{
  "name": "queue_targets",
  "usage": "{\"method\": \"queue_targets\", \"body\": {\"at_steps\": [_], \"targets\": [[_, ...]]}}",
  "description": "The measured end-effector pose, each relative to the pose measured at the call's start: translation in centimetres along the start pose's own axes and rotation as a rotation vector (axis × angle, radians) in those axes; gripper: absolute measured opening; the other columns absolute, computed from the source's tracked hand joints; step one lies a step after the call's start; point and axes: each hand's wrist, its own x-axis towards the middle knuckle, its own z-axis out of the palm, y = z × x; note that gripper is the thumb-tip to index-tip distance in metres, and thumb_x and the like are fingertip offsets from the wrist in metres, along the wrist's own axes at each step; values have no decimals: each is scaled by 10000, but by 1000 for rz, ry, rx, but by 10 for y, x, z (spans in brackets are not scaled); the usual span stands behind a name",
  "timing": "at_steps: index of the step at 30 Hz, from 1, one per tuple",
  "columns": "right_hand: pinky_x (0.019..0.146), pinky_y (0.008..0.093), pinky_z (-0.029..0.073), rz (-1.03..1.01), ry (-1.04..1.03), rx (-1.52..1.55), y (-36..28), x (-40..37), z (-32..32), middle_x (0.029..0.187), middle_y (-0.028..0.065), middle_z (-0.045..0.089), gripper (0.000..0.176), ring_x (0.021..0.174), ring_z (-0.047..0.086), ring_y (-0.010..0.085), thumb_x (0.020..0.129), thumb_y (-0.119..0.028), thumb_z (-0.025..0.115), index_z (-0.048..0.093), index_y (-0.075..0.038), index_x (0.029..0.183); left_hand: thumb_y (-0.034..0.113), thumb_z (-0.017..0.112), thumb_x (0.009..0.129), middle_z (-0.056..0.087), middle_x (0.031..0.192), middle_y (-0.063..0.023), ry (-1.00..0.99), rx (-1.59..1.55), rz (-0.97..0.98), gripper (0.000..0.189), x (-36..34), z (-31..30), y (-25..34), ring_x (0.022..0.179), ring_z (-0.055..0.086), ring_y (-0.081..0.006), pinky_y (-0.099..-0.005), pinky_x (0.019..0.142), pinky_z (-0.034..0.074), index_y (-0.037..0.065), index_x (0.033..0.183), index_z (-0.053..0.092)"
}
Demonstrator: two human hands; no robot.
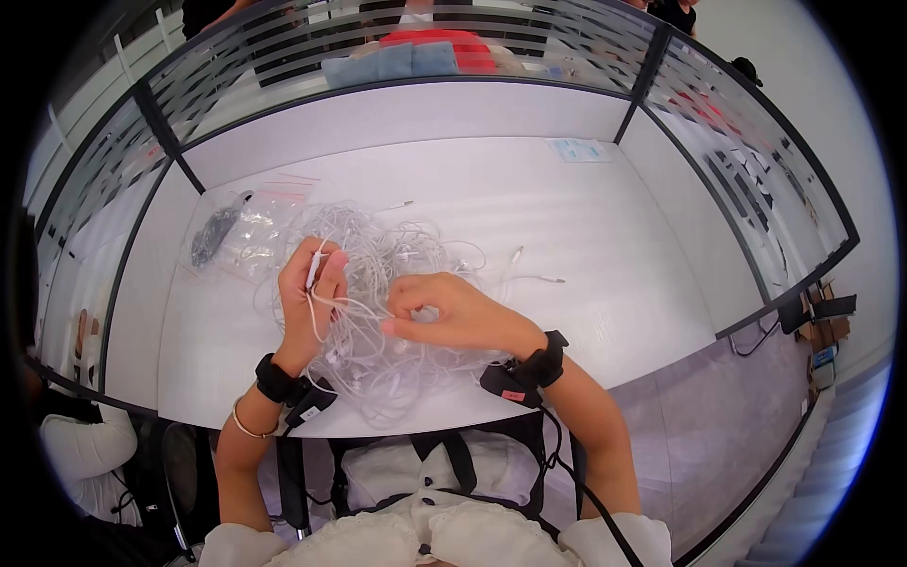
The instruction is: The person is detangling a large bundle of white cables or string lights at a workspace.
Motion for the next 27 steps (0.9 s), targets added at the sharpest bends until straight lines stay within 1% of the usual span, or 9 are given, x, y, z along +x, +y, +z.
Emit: {"method": "queue_targets", "body": {"at_steps": [2,5,9,14,17,20,23,24,27], "targets": [[660,302,419,4,7,16,-2,-1,-1,763,46,550,265,720,543,166,914,-224,595,611,-31,734,208,593,948,432,534,35,4,0,-9,168,0,0,0,430,362,-19,-199,389,257,51,902,553],[756,305,469,61,24,71,-8,-3,-6,875,72,640,270,771,572,163,956,-193,531,640,-5,796,208,590,949,433,534,35,-1,5,-13,166,1,-1,-1,430,359,-17,-199,391,256,53,902,552],[764,307,482,107,129,92,-13,-4,-9,913,87,670,342,772,588,170,991,-250,452,701,-18,959,212,586,952,434,535,36,13,12,-1,165,2,-3,-4,431,359,-14,-197,391,261,57,906,551],[673,259,379,4,362,-61,-16,-6,-22,806,34,508,294,750,463,129,967,-235,513,717,-26,927,200,592,947,441,544,38,13,13,-33,165,0,-1,4,436,374,-18,-190,391,282,53,882,555],[636,255,330,21,355,-14,-13,-9,-23,743,8,436,297,709,412,114,960,-229,520,710,-27,853,191,596,944,446,549,38,-9,9,-21,166,0,-2,3,440,381,-19,-189,392,290,50,865,558],[625,242,355,50,238,-31,-11,-9,-25,707,-5,483,327,689,446,97,967,-243,512,691,-26,801,181,596,943,448,550,37,-21,-2,-11,161,0,-2,2,439,382,-20,-190,392,292,47,861,559],[601,227,387,242,204,187,-25,-10,-23,657,-16,528,353,654,488,79,977,-261,500,684,-27,788,174,596,943,447,549,38,-25,3,-19,158,0,-3,3,437,381,-20,-193,392,291,44,862,560],[587,218,420,237,169,231,-25,-10,-24,675,9,610,367,644,529,71,982,-280,494,689,-23,808,173,595,943,447,548,38,-27,6,-24,157,0,-2,3,436,381,-19,-194,393,291,42,862,561],[624,231,440,202,51,344,-21,-11,-25,768,28,665,355,676,546,85,984,-273,493,700,-24,840,171,602,938,445,545,38,-31,15,-47,160,0,-1,3,434,382,-21,-197,392,287,38,859,563]]}}
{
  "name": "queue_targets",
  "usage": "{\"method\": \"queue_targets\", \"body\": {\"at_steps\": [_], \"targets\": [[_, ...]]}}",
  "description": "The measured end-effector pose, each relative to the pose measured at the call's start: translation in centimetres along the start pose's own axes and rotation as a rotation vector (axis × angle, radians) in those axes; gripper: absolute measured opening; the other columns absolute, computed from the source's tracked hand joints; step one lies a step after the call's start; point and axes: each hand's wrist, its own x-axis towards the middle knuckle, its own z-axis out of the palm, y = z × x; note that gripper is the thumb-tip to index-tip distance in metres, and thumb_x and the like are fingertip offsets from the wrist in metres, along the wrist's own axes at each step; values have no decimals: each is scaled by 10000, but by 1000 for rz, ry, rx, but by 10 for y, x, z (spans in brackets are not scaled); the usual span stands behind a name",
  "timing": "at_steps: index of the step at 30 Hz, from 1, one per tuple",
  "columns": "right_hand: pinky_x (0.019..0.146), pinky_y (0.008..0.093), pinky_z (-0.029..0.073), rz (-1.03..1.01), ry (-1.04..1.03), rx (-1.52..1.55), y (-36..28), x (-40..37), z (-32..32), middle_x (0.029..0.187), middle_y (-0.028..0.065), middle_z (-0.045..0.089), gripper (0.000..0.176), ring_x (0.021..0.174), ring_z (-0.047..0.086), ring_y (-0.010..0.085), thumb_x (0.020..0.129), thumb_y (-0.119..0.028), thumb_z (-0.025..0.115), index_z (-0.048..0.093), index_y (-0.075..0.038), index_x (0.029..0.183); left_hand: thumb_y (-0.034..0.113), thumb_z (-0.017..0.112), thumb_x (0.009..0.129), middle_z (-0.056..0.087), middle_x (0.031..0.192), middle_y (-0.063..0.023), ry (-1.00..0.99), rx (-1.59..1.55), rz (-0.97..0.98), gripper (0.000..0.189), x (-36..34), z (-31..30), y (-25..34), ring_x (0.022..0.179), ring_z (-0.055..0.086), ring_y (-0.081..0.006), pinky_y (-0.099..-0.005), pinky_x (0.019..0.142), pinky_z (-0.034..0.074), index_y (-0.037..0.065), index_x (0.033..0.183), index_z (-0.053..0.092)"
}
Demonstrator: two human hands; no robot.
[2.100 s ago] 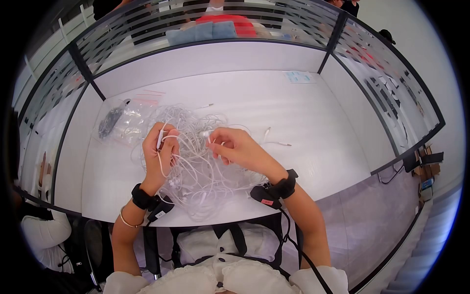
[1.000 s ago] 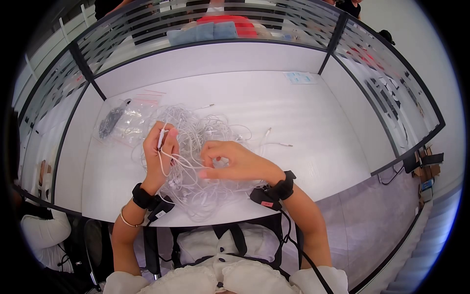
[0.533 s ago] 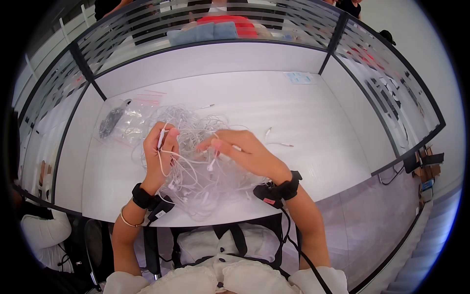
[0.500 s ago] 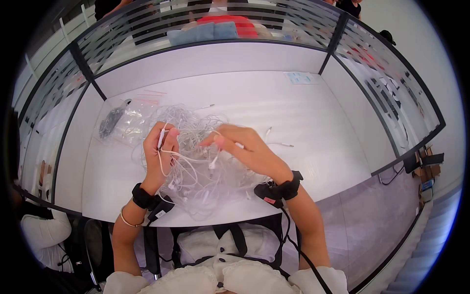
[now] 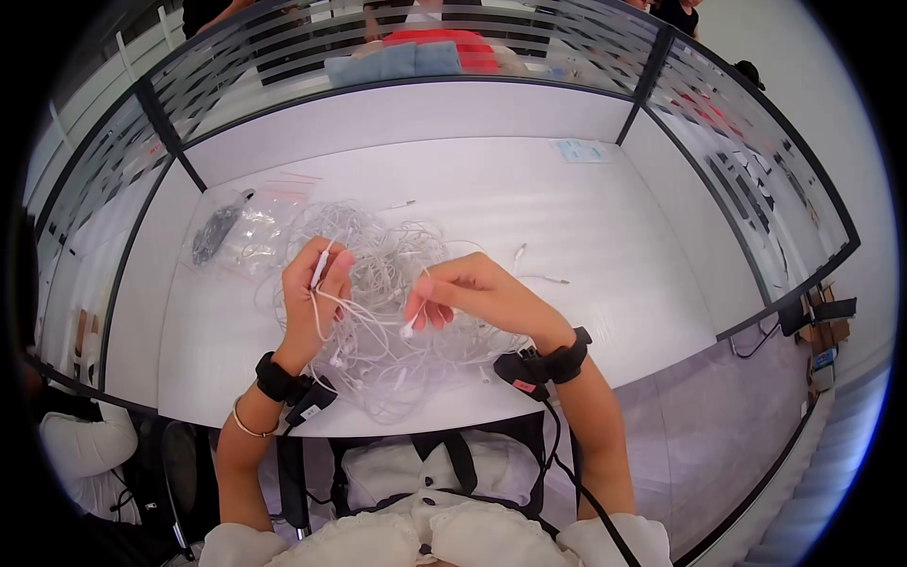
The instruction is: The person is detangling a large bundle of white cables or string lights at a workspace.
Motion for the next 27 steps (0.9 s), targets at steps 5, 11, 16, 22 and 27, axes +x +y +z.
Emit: {"method": "queue_targets", "body": {"at_steps": [5,11,16,22,27], "targets": [[673,258,455,-31,-234,11,2,0,0,857,71,686,344,712,570,129,983,-258,490,707,-1,908,172,618,928,466,550,37,-24,11,27,167,1,0,-5,452,394,-20,-200,416,289,31,846,581],[662,257,453,-33,-322,14,-4,-4,-1,813,74,669,343,691,555,131,973,-257,502,703,11,897,156,633,914,481,557,36,-52,100,31,149,1,-2,-7,473,424,-21,-201,430,307,24,849,611],[527,240,394,-73,-173,197,4,-8,-11,639,45,567,429,546,492,107,975,-269,460,572,-8,653,136,640,903,522,585,17,-135,21,-17,132,0,-3,-2,483,473,-37,-203,427,373,12,864,615],[572,269,301,-334,315,227,8,-3,-29,604,35,478,451,603,433,125,991,-293,338,467,-72,620,123,632,901,628,797,-48,-208,-88,29,118,1,1,-5,624,572,-74,-227,521,464,5,901,628],[666,278,342,-343,521,255,-1,-2,-20,728,68,547,437,665,465,146,987,-297,336,494,-77,645,213,578,931,661,909,-98,-226,-80,77,218,5,-3,-6,744,665,-159,-265,658,503,3,983,608]]}}
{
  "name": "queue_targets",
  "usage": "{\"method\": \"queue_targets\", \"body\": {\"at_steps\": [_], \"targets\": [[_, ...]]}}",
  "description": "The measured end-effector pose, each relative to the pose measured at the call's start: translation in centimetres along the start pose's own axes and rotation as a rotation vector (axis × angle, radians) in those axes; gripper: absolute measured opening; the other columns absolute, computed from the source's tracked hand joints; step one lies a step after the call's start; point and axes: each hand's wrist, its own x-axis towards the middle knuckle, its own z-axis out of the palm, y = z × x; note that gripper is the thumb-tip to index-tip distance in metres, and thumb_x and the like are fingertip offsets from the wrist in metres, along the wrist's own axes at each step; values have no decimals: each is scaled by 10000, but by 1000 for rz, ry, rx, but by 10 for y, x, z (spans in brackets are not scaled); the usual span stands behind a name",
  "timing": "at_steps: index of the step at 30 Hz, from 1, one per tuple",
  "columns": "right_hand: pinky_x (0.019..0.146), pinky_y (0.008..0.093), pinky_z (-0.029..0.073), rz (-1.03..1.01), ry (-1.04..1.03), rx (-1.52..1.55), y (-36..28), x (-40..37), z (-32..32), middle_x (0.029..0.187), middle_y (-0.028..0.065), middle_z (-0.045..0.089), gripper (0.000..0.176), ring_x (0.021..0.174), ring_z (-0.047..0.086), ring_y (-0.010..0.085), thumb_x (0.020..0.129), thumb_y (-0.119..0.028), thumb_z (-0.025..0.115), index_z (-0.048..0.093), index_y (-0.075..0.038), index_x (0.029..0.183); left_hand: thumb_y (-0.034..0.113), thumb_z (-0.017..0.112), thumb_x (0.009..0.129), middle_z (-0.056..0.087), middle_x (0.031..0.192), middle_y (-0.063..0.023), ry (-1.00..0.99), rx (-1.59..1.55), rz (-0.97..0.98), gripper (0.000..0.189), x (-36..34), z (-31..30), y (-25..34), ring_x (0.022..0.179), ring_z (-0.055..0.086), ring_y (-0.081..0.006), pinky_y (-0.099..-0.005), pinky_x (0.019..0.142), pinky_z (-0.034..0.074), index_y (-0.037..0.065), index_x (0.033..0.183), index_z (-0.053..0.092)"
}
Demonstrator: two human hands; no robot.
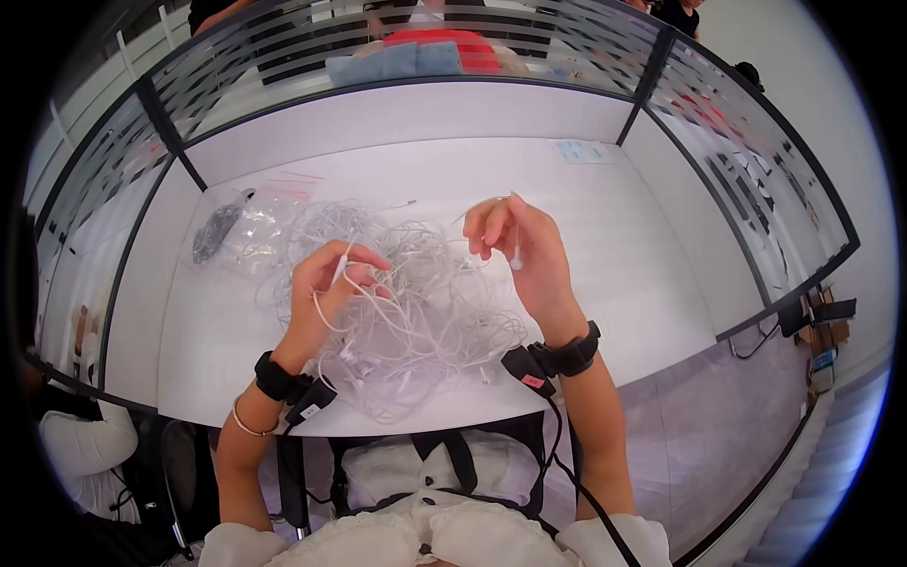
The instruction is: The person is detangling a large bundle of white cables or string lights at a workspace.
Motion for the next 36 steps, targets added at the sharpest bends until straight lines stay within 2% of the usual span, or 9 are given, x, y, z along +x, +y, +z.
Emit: {"method": "queue_targets", "body": {"at_steps": [4,7,10,14,18,23,24,28,36], "targets": [[768,298,375,-49,10,-20,5,1,-12,842,101,581,423,789,508,173,980,-291,352,522,-64,667,275,514,957,672,961,-116,26,9,-44,285,1,-4,6,778,696,-197,-263,674,512,5,1018,581],[838,324,383,-109,165,-56,11,3,-10,898,116,600,418,876,522,193,975,-294,362,537,-55,681,259,521,961,664,1011,-97,26,-70,-61,257,2,-7,3,792,689,-160,-224,623,434,24,1034,595],[891,340,384,-41,97,26,-1,1,1,929,134,629,448,965,553,226,977,-289,335,556,-35,681,248,524,962,652,1054,-113,44,-49,-61,249,0,-8,9,831,690,-182,-243,673,457,20,1034,594],[878,376,422,-5,-141,-11,-1,0,-5,862,159,655,482,934,599,269,979,-288,317,600,-21,694,291,531,960,605,1141,-165,112,19,212,295,5,-13,12,940,665,-263,-336,843,484,7,1027,579],[812,372,460,38,-298,-134,-1,-4,1,805,174,672,500,851,641,281,983,-311,351,635,-20,691,162,602,907,549,1230,-177,164,59,380,187,9,-17,20,1097,599,-311,-427,980,415,14,1019,617],[823,378,468,58,-329,-229,-5,-6,11,812,171,687,509,872,656,285,978,-337,383,654,-16,690,114,608,898,552,1225,-169,162,172,485,133,28,-28,38,1105,599,-316,-408,962,437,17,988,616],[816,364,473,45,-343,-236,-2,-4,7,923,186,686,514,886,655,278,980,-339,361,661,-7,728,103,610,896,551,1226,-167,143,200,495,121,34,-29,46,1105,599,-316,-401,959,439,18,982,616],[783,305,479,7,-121,-265,-5,4,4,1087,160,667,468,901,635,203,971,-325,382,682,11,844,51,613,886,582,1180,-150,126,246,547,82,64,-23,81,1091,602,-265,-353,953,436,11,958,615],[776,295,461,-35,14,-353,-23,14,-5,987,127,684,456,847,629,184,985,-333,371,656,-19,817,-12,641,841,614,1112,-87,48,315,690,105,109,-22,99,1060,583,-184,-324,981,410,28,936,622]]}}
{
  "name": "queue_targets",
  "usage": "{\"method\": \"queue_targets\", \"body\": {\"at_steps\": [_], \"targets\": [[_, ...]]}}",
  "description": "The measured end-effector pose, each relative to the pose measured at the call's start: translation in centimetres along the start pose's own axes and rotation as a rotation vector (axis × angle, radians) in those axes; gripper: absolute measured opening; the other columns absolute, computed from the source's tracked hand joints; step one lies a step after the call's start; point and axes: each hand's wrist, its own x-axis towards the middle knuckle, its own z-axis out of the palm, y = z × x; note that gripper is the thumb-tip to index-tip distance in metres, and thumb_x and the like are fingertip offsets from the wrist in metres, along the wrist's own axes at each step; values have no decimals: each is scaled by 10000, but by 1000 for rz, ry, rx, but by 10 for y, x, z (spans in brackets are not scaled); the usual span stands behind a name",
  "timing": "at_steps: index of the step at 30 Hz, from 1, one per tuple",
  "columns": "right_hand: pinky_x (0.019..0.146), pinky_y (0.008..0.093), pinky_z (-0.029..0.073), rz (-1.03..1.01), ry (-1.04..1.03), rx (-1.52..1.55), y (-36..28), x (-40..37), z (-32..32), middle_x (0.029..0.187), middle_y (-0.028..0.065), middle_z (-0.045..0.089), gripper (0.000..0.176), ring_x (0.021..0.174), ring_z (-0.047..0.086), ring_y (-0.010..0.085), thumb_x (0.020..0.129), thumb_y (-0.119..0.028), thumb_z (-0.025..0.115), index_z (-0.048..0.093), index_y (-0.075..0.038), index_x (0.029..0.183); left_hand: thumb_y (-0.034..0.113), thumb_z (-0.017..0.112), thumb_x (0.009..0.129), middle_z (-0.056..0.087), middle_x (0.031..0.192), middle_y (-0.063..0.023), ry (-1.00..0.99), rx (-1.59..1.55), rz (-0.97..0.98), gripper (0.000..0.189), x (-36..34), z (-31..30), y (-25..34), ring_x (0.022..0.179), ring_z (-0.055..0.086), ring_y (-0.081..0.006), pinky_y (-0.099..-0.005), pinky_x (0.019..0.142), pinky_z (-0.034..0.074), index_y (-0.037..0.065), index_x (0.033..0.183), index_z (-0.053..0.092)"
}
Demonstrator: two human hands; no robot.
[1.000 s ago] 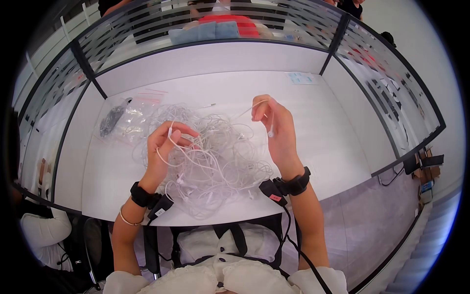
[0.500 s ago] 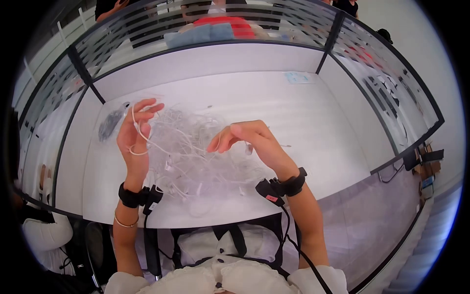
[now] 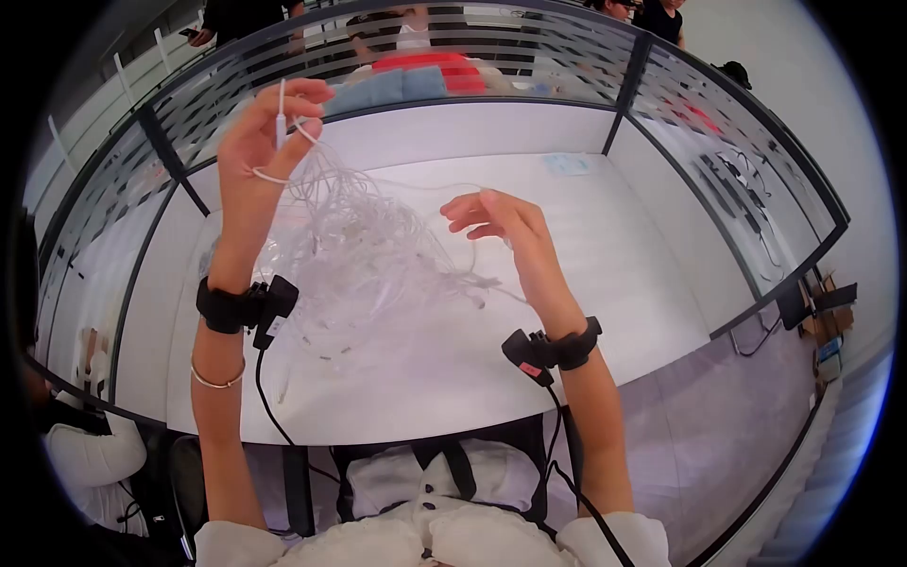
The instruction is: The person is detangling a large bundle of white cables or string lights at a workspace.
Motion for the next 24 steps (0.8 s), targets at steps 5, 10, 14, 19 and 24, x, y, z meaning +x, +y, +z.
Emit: {"method": "queue_targets", "body": {"at_steps": [5,10,14,19,24], "targets": [[711,261,435,-17,-12,-111,-6,7,-13,900,87,676,431,744,599,144,981,-324,383,654,-28,822,-20,630,845,604,1069,-77,-12,-45,-121,93,-21,16,-8,1048,583,-171,-326,1000,406,31,919,609],[586,228,331,33,-20,-211,-6,6,-21,732,14,594,409,612,494,78,974,-335,410,648,-34,835,-17,596,861,612,1086,-97,10,-67,-220,69,-51,22,-8,1058,589,-199,-339,990,414,40,892,574],[544,220,273,142,-107,-180,-10,-5,-19,636,-38,471,345,569,372,44,961,-301,461,645,-33,842,-4,609,841,630,1119,-123,-2,-46,-278,89,-74,16,-2,1095,586,-225,-357,978,422,54,854,542],[569,202,288,182,-288,-252,-10,-18,-18,717,-58,537,218,629,391,30,942,-219,538,642,-30,911,30,595,843,635,1102,-151,-82,70,-285,177,-104,-2,6,1079,592,-250,-400,994,410,71,776,436],[565,199,316,189,-314,-304,5,-22,-21,763,-42,581,230,624,385,31,953,-216,540,639,-11,920,4,618,782,684,1036,-142,-172,211,-221,300,-125,-15,8,1036,637,-275,-441,993,393,93,681,349]]}}
